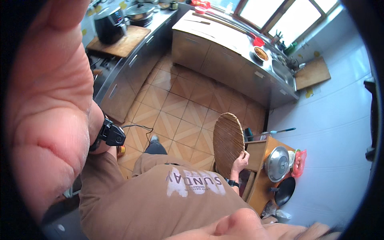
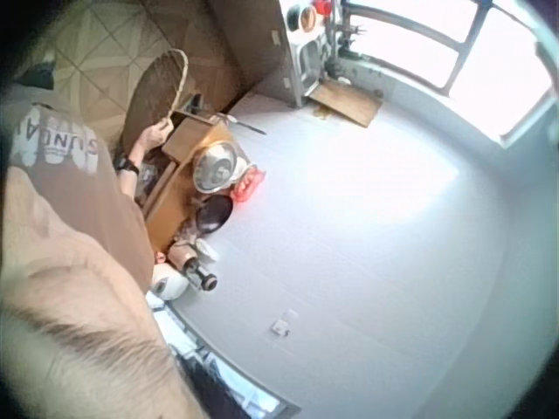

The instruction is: The person rolls out dough into a large circle, cuts it into strips, and then into small squares. They place the squares on a bamboo mat, add filling from a bowl, and fold the dough to form dumplings.

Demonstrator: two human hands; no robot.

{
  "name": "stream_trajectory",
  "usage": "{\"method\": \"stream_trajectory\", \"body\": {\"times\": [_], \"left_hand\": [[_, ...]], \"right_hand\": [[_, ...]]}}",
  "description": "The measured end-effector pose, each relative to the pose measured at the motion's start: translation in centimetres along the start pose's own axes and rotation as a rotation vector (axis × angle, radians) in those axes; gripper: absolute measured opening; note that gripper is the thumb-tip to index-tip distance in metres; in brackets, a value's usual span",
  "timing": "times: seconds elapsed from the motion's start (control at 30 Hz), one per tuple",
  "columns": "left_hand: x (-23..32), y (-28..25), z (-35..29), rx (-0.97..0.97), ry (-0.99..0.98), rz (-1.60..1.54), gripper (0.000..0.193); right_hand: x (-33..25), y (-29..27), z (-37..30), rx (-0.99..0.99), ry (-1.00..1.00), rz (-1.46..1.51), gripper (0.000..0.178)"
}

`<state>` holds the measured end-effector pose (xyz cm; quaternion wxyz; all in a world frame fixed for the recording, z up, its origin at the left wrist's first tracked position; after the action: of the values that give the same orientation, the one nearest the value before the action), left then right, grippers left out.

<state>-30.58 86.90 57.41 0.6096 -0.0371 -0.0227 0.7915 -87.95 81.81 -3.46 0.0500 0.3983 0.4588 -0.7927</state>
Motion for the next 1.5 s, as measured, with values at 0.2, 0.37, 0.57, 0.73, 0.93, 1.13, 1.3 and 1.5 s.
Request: {"method": "stream_trajectory", "body": {"times": [0.2,0.37,0.57,0.73,0.93,1.13,1.3,1.5], "left_hand": [[-21.2,0.5,-3.3,-0.007,-0.019,-0.132,0.039],[-43.1,2.6,-7.1,0.037,-0.278,-0.213,0.041],[-67.4,18.4,-25.7,-0.162,-1.163,-0.347,0.039],[-76.5,34.1,-44.2,-0.385,-1.563,-0.540,0.026],[-77.7,45.8,-61.9,-0.548,-2.040,-0.614,0.035],[-80.6,51.5,-67.9,-0.482,-2.241,-0.420,0.089],[-86.8,45.9,-68.4,-0.008,-2.237,-0.219,0.094],[-90.2,31.1,-68.3,0.422,-2.095,0.106,0.087]], "right_hand": [[-0.5,5.6,7.2,0.240,0.127,-0.085,0.021],[-1.3,7.9,14.6,0.412,0.269,0.058,0.027],[-1.4,8.1,19.7,0.604,0.450,0.339,0.034],[3.8,12.3,25.9,0.784,0.682,0.702,0.037],[13.3,22.1,38.8,0.572,0.906,0.981,0.056],[13.5,37.6,56.0,0.219,0.974,1.238,0.045],[2.2,53.0,68.1,-0.106,0.900,1.409,0.036],[-14.8,70.4,71.4,-0.461,0.942,1.421,0.028]]}}
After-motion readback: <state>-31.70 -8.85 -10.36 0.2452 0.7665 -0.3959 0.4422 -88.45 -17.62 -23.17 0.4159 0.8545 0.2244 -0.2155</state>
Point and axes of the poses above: each hand's wrist, its own z-axis towards the middle knuckle, its own y-axis out of the palm, x = y × z, the point moved 10 cm from there along z, towards the middle knuckle, and after that the axes turned 2 degrees about x, right-handed, at the moved point
